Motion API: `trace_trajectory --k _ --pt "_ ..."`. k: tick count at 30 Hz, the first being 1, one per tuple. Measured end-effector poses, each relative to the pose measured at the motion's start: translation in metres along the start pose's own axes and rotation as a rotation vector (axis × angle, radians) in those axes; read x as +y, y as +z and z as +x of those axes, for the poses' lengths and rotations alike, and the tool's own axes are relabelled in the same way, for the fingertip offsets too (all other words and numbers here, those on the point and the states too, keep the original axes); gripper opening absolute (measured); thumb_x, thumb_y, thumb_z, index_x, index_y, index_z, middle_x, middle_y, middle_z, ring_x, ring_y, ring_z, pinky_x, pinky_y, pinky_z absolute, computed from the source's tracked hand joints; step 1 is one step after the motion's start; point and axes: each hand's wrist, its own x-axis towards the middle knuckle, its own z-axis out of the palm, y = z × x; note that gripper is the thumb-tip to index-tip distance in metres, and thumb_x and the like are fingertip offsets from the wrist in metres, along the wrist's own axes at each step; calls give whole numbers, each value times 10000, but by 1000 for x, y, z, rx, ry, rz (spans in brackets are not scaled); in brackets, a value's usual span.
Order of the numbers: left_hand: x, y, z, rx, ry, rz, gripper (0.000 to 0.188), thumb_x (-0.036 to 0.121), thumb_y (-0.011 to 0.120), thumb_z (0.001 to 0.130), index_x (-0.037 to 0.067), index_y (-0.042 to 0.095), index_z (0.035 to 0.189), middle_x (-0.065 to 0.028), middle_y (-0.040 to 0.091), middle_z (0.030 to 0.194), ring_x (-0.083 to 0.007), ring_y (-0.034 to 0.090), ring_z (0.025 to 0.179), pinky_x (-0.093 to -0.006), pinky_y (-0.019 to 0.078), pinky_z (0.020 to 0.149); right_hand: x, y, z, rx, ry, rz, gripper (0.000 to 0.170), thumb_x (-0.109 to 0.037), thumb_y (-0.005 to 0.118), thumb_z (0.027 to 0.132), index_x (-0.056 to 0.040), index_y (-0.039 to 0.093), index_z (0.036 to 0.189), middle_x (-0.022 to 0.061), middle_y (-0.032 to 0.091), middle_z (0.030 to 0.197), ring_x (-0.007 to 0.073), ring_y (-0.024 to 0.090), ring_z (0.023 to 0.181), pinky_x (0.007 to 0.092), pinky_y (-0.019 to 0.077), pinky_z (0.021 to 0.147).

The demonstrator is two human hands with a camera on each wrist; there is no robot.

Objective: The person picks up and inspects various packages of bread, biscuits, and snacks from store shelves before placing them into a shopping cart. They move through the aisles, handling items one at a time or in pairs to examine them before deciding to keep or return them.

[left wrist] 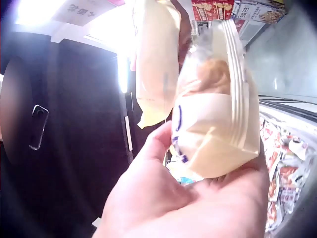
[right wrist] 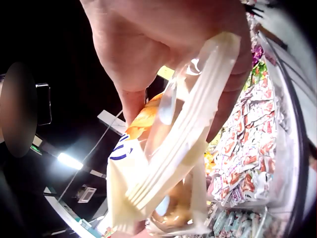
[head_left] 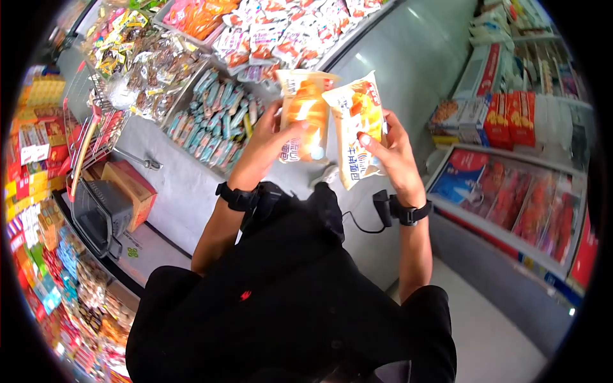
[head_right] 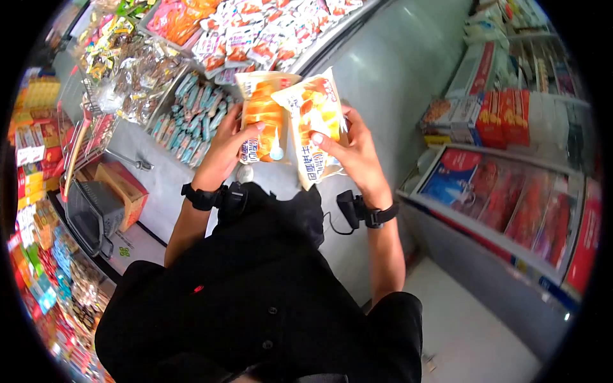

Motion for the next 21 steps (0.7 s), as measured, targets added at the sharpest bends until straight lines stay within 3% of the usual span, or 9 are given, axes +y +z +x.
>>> trace_trajectory --k 4,6,10,12,14,16,18,19,21 --pt "-33 67 45 106 153 -99 529 47 630 846 16 385 1314 -82 587 1154 -137 594 1001 -274 493 827 7 -73 35 -38 -7 185 526 -134 748 804 27 444 1201 105 606 1087 140 606 966 276 500 842" --pt "-55 101 68 215 185 -127 588 18 600 860 32 327 1380 -78 531 1250 -156 522 1136 -310 423 954 -1 -107 57 -115 -29 209 508 -124 744 803 29 452 1190 108 604 1095 138 609 954 275 504 835" --pt "-55 183 101 191 280 -252 607 -1 534 908 42 245 1440 -78 454 1357 -168 454 1234 -321 368 1029 -14 -160 81 -217 -184 32 482 -112 765 771 -15 533 1182 47 595 1101 139 555 1036 292 440 931" --pt "-54 202 111 176 314 -170 573 64 494 948 52 218 1450 -82 422 1381 -175 430 1260 -334 356 1041 -21 -187 101 -254 -309 -90 506 -97 767 762 -33 542 1210 26 579 1134 133 537 1066 295 412 958" --pt "-57 210 123 106 333 -222 568 176 464 981 70 179 1461 -81 371 1419 -189 393 1293 -352 330 1063 -37 -205 118 -499 -101 119 555 -91 770 756 -37 524 1250 15 567 1146 122 533 1066 288 418 944" --pt "-57 222 133 51 381 -152 774 399 560 926 59 124 1468 -77 329 1443 -197 353 1317 -357 285 1085 -53 -214 139 -566 -106 81 552 -102 774 756 -28 512 1237 30 568 1136 121 532 1063 284 427 932" --pt "-68 215 157 0 518 11 837 377 637 882 43 129 1458 -88 348 1424 -188 374 1296 -344 311 1066 -66 -218 159 -619 -90 29 551 -124 782 758 -10 489 1211 61 570 1114 120 529 1058 277 446 908" --pt "-53 233 161 164 421 2 809 299 677 861 35 176 1438 -95 396 1386 -178 421 1254 -326 350 1035 -63 -221 172 -601 -104 -16 637 -162 804 743 6 426 1228 103 557 1134 122 523 1062 279 458 893" --pt "-52 237 195 278 409 -157 667 231 657 871 26 287 1387 -80 493 1276 -152 514 1137 -294 431 939 -58 -227 205 -588 -163 -98 700 -176 817 729 10 392 1253 117 545 1154 133 516 1077 285 455 899"
